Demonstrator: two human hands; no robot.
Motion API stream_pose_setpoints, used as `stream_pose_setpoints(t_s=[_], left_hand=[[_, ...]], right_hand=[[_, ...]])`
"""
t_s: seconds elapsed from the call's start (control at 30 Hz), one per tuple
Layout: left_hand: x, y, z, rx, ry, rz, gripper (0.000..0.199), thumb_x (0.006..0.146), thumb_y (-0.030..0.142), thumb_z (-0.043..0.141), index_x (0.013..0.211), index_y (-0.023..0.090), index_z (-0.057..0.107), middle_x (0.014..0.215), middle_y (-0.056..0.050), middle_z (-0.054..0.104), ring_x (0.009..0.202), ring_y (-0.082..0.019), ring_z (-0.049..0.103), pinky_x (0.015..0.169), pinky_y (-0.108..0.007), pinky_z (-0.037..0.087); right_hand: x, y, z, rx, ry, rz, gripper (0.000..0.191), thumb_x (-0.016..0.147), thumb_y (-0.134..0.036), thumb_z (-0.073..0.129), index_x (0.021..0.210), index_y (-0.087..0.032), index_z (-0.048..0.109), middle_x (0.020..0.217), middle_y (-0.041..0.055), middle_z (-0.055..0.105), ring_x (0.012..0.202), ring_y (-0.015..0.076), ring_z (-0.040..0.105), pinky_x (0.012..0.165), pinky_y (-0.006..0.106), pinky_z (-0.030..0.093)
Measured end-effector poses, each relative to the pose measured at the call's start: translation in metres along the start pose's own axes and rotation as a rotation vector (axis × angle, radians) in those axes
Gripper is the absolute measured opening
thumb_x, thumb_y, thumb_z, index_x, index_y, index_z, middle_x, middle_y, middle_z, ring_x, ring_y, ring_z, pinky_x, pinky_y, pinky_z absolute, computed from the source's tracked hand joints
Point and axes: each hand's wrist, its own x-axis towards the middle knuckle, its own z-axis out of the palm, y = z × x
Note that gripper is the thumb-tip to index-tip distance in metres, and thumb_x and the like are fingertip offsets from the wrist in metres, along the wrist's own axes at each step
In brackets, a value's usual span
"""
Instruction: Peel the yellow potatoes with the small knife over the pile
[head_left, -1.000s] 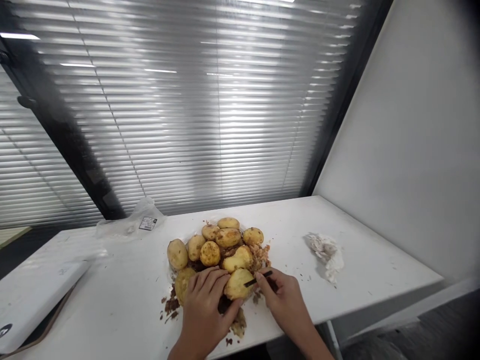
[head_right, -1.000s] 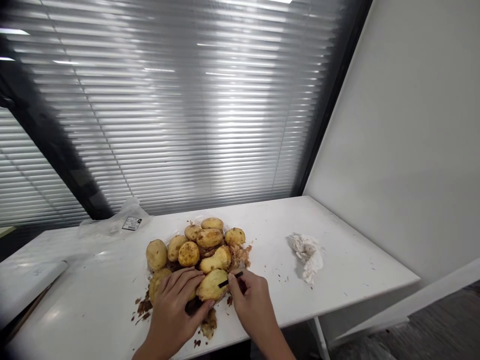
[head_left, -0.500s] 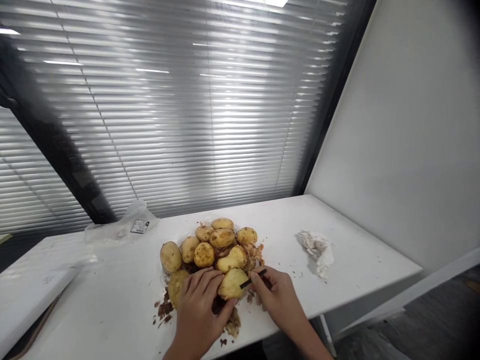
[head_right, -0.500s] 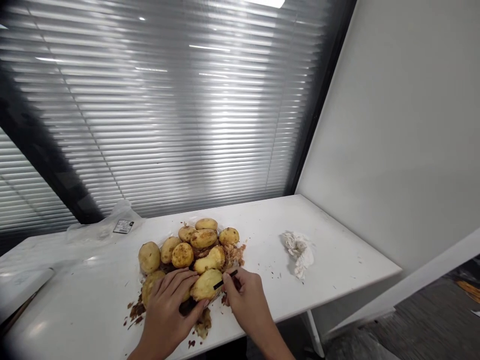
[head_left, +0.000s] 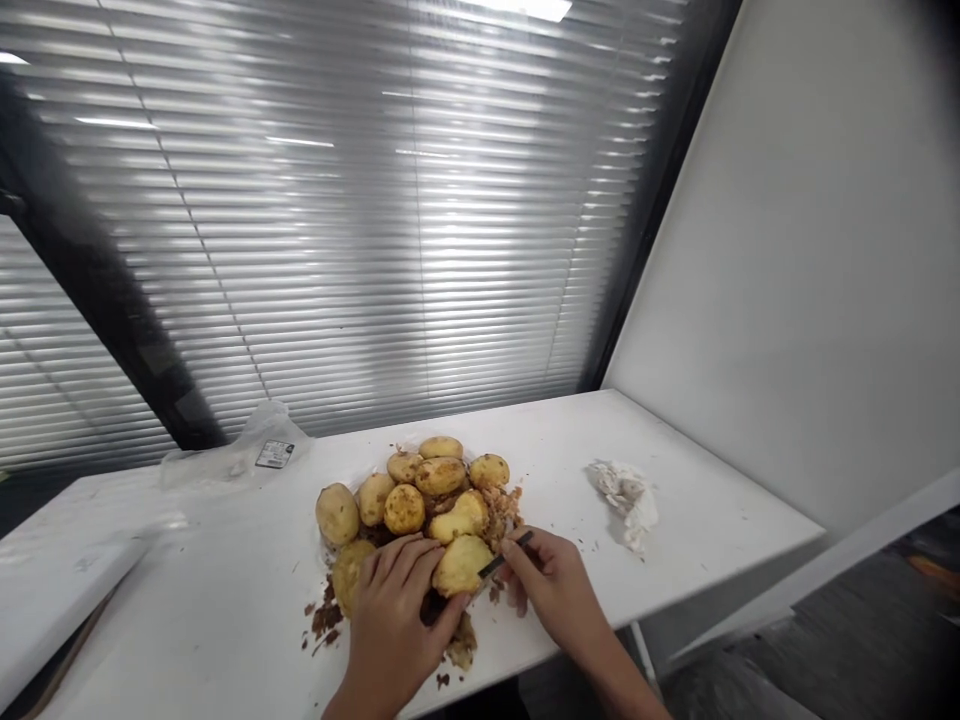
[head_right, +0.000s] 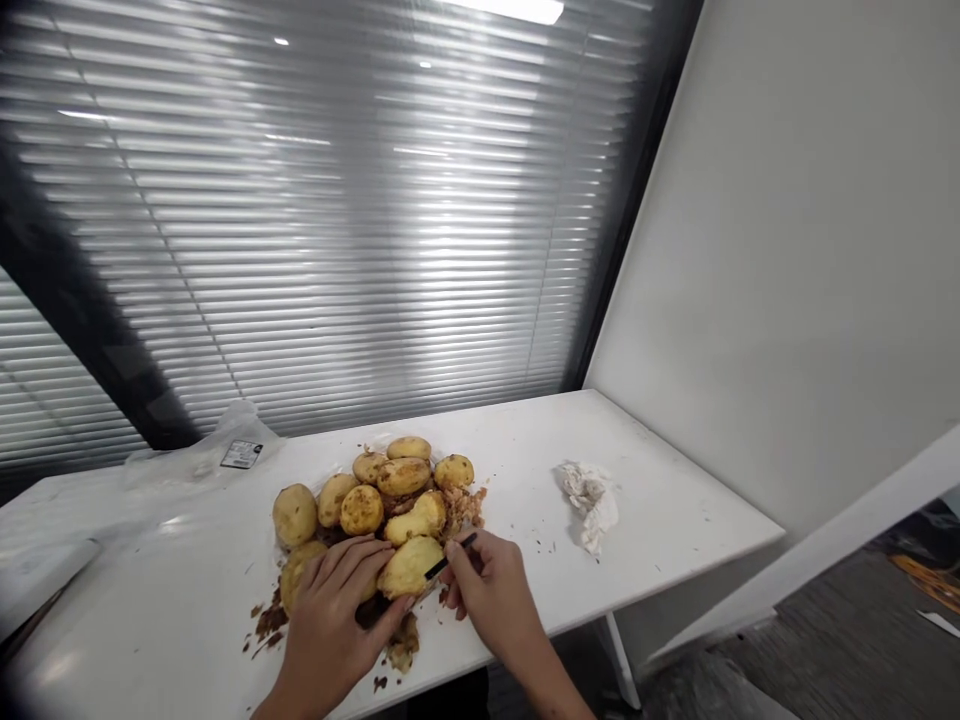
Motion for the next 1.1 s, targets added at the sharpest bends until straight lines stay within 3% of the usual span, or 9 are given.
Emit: stream_pose_setpoints(t_s=[0.17,0.3,0.43,0.57,0.73,0.8,0.87,0.97,1.1], left_hand=[[0.001,0.000,-0.001,0.008,0.006,0.006,0.028,0.081,0.035,0.065,0.105,0.021,0.060,0.103,-0.005,0.069,0.098,-0.025,0.060,0.084,-0.039,0.041],[0.002,0.001,-0.003,0.002,0.013,-0.006,0.027,0.081,0.034,0.065,0.104,0.021,0.061,0.102,-0.005,0.069,0.097,-0.024,0.060,0.082,-0.038,0.042],[0.002,0.002,-0.003,-0.001,0.018,0.000,0.028,0.079,0.033,0.066,0.104,0.020,0.062,0.102,-0.005,0.069,0.097,-0.025,0.061,0.083,-0.039,0.043],[0.002,0.001,-0.002,0.007,0.022,-0.003,0.026,0.079,0.032,0.065,0.103,0.021,0.062,0.102,-0.005,0.069,0.097,-0.025,0.061,0.082,-0.038,0.043],[0.001,0.001,-0.001,-0.002,0.011,-0.008,0.029,0.079,0.031,0.067,0.105,0.020,0.060,0.103,-0.005,0.068,0.098,-0.025,0.059,0.084,-0.039,0.041],[0.001,0.001,-0.001,-0.012,0.008,-0.011,0.029,0.079,0.031,0.067,0.105,0.020,0.060,0.102,-0.005,0.068,0.099,-0.025,0.059,0.085,-0.040,0.041],[0.001,0.001,-0.001,-0.015,0.006,-0.013,0.029,0.079,0.030,0.068,0.105,0.020,0.060,0.103,-0.005,0.068,0.099,-0.025,0.059,0.084,-0.040,0.041],[0.000,0.002,-0.001,-0.035,0.011,-0.027,0.029,0.078,0.030,0.068,0.105,0.020,0.060,0.103,-0.005,0.068,0.099,-0.025,0.058,0.084,-0.040,0.041],[0.001,0.005,-0.001,-0.077,0.020,-0.064,0.030,0.076,0.029,0.070,0.104,0.021,0.061,0.102,-0.004,0.068,0.098,-0.025,0.058,0.086,-0.040,0.041]], right_hand=[[-0.001,0.002,0.004,-0.044,0.051,-0.033,0.047,0.084,-0.061,0.054,0.070,-0.017,0.056,0.056,0.0015,0.060,0.039,0.0124,0.054,0.037,0.022,0.042],[-0.002,-0.001,0.001,-0.057,0.021,-0.034,0.046,0.087,-0.059,0.051,0.071,-0.016,0.057,0.057,0.0019,0.061,0.039,0.0118,0.052,0.037,0.022,0.040],[0.002,-0.005,0.000,-0.177,0.115,-0.118,0.044,0.089,-0.054,0.051,0.068,-0.016,0.058,0.052,0.0003,0.057,0.041,0.0116,0.051,0.042,0.022,0.040],[0.012,-0.002,0.008,-0.004,0.035,-0.088,0.044,0.086,-0.058,0.053,0.077,-0.016,0.060,0.062,0.0015,0.062,0.038,0.0097,0.047,0.036,0.021,0.036],[0.020,0.005,0.015,-0.037,0.103,-0.067,0.045,0.085,-0.058,0.055,0.071,-0.015,0.060,0.054,-0.0003,0.058,0.035,0.0093,0.043,0.036,0.022,0.035],[0.021,0.006,0.015,-0.001,0.068,-0.046,0.044,0.085,-0.058,0.054,0.071,-0.016,0.060,0.054,-0.0003,0.059,0.034,0.0087,0.041,0.035,0.022,0.033],[0.021,0.005,0.015,0.005,0.040,-0.052,0.044,0.084,-0.057,0.055,0.071,-0.016,0.060,0.059,0.0015,0.062,0.036,0.0094,0.044,0.035,0.022,0.034],[0.023,0.000,0.015,-0.064,0.100,-0.098,0.043,0.084,-0.055,0.056,0.068,-0.015,0.062,0.059,0.0029,0.063,0.042,0.0114,0.049,0.041,0.023,0.040],[0.026,-0.006,0.013,-0.050,0.000,-0.047,0.044,0.084,-0.055,0.054,0.069,-0.015,0.063,0.049,-0.0011,0.056,0.034,0.0098,0.041,0.035,0.022,0.034]])
